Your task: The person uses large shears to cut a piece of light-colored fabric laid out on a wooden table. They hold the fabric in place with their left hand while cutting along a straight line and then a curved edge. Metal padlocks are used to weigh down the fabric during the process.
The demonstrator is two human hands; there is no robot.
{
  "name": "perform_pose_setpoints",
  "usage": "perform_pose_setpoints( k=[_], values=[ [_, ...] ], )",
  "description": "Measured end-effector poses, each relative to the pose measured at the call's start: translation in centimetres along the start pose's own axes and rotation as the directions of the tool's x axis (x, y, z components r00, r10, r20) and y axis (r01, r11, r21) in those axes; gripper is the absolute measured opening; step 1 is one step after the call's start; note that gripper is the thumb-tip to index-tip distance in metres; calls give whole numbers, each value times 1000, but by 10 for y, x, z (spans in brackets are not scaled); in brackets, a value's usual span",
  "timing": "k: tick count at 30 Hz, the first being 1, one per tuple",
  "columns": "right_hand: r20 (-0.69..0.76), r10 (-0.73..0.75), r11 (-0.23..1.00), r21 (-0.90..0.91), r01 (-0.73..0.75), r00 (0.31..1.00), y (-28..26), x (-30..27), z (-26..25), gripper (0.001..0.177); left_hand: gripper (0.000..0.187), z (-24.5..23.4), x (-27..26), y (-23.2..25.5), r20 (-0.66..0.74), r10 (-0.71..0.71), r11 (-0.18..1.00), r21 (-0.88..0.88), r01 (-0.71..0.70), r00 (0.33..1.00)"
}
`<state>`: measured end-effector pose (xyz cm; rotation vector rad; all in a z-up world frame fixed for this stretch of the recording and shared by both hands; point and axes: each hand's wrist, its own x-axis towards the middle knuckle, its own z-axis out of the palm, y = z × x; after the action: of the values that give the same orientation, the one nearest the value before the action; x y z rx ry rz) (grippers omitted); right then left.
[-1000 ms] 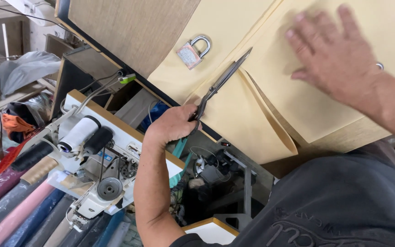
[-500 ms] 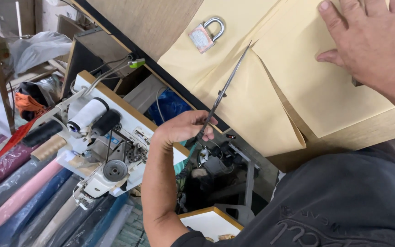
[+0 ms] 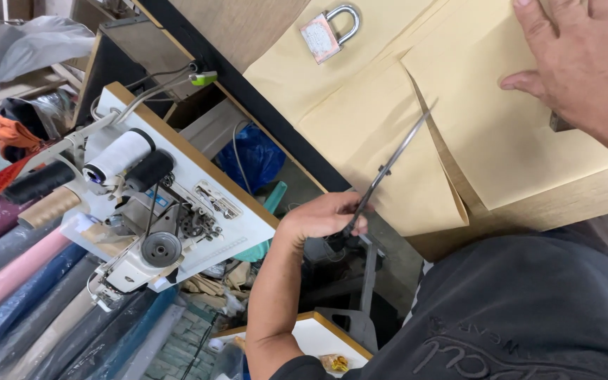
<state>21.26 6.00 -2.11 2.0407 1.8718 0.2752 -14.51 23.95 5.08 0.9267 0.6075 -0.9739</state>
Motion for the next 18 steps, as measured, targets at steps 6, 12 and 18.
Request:
perform_pose_setpoints(
  k=[6, 12, 18],
  values=[
    [13, -3, 999, -50, 4, 1000, -1, -1, 2, 125, 57, -23, 11, -11, -148, 101, 995, -7, -103, 984],
    [47, -2, 999, -35, 3, 999, -3, -10, 10, 112, 50, -55, -3, 8, -156, 68, 998, 19, -66, 985],
    [113, -2, 998, 64, -5, 994, 0, -6, 3, 106, 38, -78, -27, 60, -237, -142, 923, 319, 215, 961]
  ],
)
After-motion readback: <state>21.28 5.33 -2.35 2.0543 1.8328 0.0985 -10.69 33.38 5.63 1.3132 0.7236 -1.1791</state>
